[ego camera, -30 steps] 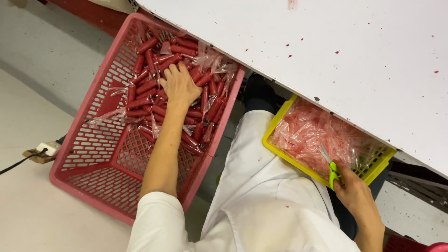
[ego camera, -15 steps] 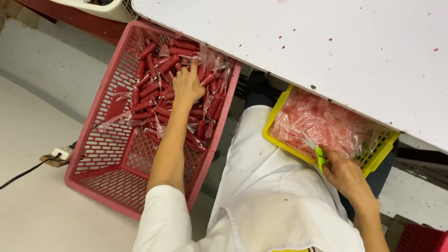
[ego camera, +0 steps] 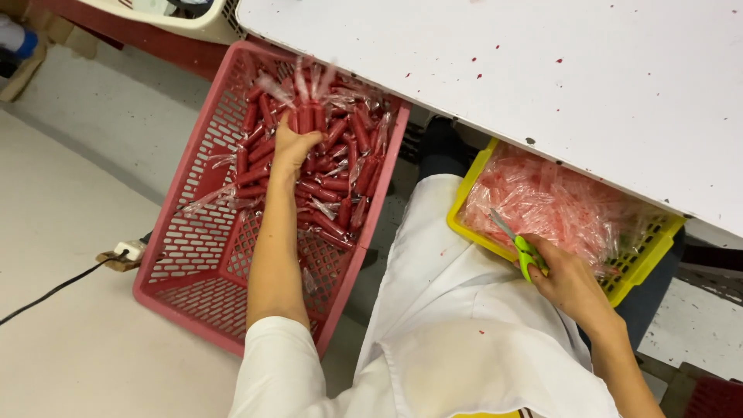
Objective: Trimming the plastic casing strings from sausages using scissors and sorting them into crates.
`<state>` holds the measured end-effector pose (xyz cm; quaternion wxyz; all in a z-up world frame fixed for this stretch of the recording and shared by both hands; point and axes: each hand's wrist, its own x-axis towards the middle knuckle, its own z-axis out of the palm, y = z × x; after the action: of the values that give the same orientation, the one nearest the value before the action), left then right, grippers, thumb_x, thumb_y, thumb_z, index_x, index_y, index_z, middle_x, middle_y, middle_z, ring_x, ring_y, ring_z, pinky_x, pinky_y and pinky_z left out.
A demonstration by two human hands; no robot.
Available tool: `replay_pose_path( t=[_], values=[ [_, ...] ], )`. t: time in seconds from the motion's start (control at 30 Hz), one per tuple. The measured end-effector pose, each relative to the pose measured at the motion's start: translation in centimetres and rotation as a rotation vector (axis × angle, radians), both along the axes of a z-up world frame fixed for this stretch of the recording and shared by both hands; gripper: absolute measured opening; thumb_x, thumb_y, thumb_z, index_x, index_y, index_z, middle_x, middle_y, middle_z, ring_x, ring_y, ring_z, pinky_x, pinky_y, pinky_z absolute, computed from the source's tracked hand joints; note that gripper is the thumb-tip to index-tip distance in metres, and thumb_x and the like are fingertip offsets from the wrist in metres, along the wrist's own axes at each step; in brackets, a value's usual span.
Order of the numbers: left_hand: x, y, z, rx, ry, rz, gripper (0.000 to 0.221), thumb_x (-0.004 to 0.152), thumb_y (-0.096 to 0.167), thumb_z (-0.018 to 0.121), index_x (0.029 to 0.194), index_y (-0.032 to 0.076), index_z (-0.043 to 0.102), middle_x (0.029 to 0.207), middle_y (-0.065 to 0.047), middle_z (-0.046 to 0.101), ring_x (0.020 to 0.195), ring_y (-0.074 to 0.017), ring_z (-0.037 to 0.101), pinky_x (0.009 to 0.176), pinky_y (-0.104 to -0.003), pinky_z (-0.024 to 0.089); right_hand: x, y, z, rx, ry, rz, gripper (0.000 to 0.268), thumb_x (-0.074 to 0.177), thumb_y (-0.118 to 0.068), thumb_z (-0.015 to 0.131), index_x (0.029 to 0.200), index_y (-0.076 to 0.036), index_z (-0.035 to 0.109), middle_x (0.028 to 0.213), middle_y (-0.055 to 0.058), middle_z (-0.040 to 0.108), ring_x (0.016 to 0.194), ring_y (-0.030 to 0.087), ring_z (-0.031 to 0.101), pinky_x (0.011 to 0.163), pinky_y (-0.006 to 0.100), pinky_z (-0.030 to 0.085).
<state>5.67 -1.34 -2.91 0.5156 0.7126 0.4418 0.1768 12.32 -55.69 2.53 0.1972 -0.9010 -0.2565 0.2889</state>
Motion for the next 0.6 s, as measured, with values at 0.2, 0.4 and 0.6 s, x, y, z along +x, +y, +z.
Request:
replay_pose_path(
  t=[0.2, 0.4, 0.6],
  values=[
    [1.3, -7.7, 6.0, 0.225, 0.1, -0.047, 0.082, 0.06, 0.024, 0.085, 0.136, 0.026, 0.055, 0.118, -0.013, 0.07, 0.114, -0.0348, 0.067, 0.094, -0.046, 0.052, -0.5, 0.7, 1.6, 0.073, 0.054, -0.015, 0.064, 0.083, -0.02, 0.07, 0.145, -0.023, 0.055, 0.116, 0.022, 0.074, 0.107, 0.045, 0.07, 0.089, 0.055, 0.056],
    [2.5, -21.1, 3.5, -0.181, -0.347, -0.474, 0.116, 0.053, 0.008, 0.099, 0.155, 0.017, 0.043, 0.154, -0.012, 0.049, 0.143, -0.0223, 0.042, 0.124, -0.041, 0.026, -2.0, 0.6, 2.5, 0.338, 0.043, -0.117, 0.066, 0.078, -0.016, 0.072, 0.143, -0.022, 0.058, 0.095, 0.021, 0.076, 0.086, 0.046, 0.072, 0.07, 0.055, 0.057],
    [4.0, -31.4, 1.7, -0.602, -0.215, -0.855, 0.103, 0.057, 0.004, 0.094, 0.149, 0.016, 0.049, 0.128, -0.008, 0.066, 0.118, -0.0177, 0.061, 0.109, -0.038, 0.046, -2.4, -3.6, 1.9, 0.547, -0.15, -0.242, 0.063, 0.073, -0.029, 0.085, 0.131, -0.011, 0.068, 0.089, 0.018, 0.07, 0.082, 0.039, 0.072, 0.069, 0.049, 0.055]
  ],
)
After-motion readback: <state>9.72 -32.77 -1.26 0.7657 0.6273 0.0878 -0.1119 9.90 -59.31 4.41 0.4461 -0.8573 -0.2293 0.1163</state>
